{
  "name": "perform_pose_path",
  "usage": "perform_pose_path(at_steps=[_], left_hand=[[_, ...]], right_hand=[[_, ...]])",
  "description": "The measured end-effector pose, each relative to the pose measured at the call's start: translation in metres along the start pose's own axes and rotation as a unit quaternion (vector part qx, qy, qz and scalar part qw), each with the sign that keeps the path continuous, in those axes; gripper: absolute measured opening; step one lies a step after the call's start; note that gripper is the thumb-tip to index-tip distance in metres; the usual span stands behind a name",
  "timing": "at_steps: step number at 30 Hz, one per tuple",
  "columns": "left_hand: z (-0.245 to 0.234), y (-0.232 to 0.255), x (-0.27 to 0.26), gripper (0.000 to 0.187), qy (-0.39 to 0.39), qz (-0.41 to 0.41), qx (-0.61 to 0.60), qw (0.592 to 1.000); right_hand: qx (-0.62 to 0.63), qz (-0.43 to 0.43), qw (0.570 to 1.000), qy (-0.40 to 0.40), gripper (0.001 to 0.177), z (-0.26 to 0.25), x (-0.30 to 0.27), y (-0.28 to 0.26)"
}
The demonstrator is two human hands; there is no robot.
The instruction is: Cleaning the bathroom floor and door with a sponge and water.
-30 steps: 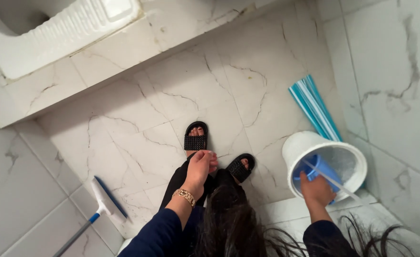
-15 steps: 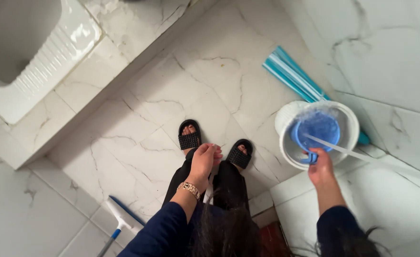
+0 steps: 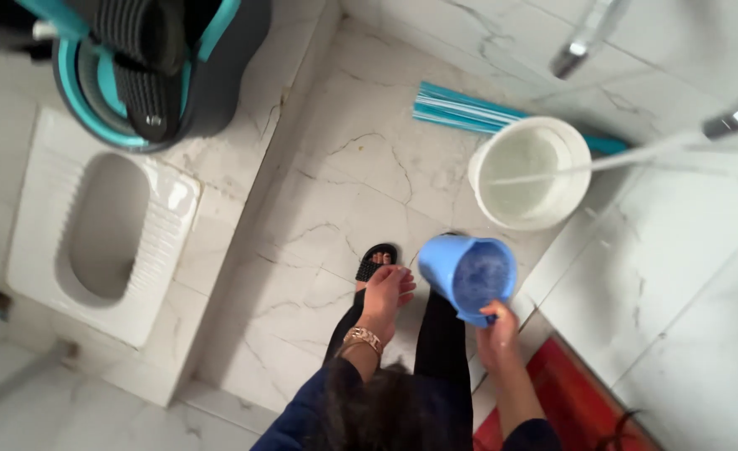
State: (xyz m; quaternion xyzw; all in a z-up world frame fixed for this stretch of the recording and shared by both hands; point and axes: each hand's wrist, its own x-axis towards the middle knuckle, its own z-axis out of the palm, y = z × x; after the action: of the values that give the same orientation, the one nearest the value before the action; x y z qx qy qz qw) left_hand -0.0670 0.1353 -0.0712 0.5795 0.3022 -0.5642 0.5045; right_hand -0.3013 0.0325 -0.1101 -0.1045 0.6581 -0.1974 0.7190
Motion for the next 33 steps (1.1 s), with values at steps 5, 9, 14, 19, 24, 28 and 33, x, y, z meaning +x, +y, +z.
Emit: perform_pose_path(at_steps=[5,9,14,19,24,28,33], left_hand=[[-0.015,0.008,-0.003,0.017,-0.017,0.051,0.081,0.995],[-0.022,0.002,-0.021,0.016,-0.012,0.042,0.134,0.990],[-0.022,-0.033,-0.052,0.020,-0.009,0.002,0.227,0.974],[-0.046,-0.096,-0.077,0.021,-0.042,-0.020,0.277,0.960],[-0.072,-0.137,-0.102,0.021,-0.063,-0.027,0.329,0.942],[-0.086,-0.163,-0.105,0.021,-0.070,-0.051,0.390,0.917],[-0.105,-0.185,-0.092,0.020,-0.081,-0.059,0.450,0.888]], right_hand=[[0.066,0.026,0.996,0.052,0.015,-0.032,-0.024,0.103],[0.156,0.041,0.980,0.115,0.021,-0.049,-0.063,0.157],[0.307,0.038,0.934,0.177,0.027,-0.121,-0.092,0.227],[0.289,0.045,0.928,0.229,0.026,-0.251,-0.113,0.320],[0.344,0.063,0.901,0.256,0.028,-0.296,-0.172,0.363],[0.489,0.131,0.815,0.281,0.023,-0.302,-0.218,0.397],[0.542,0.195,0.755,0.312,0.023,-0.302,-0.261,0.448]])
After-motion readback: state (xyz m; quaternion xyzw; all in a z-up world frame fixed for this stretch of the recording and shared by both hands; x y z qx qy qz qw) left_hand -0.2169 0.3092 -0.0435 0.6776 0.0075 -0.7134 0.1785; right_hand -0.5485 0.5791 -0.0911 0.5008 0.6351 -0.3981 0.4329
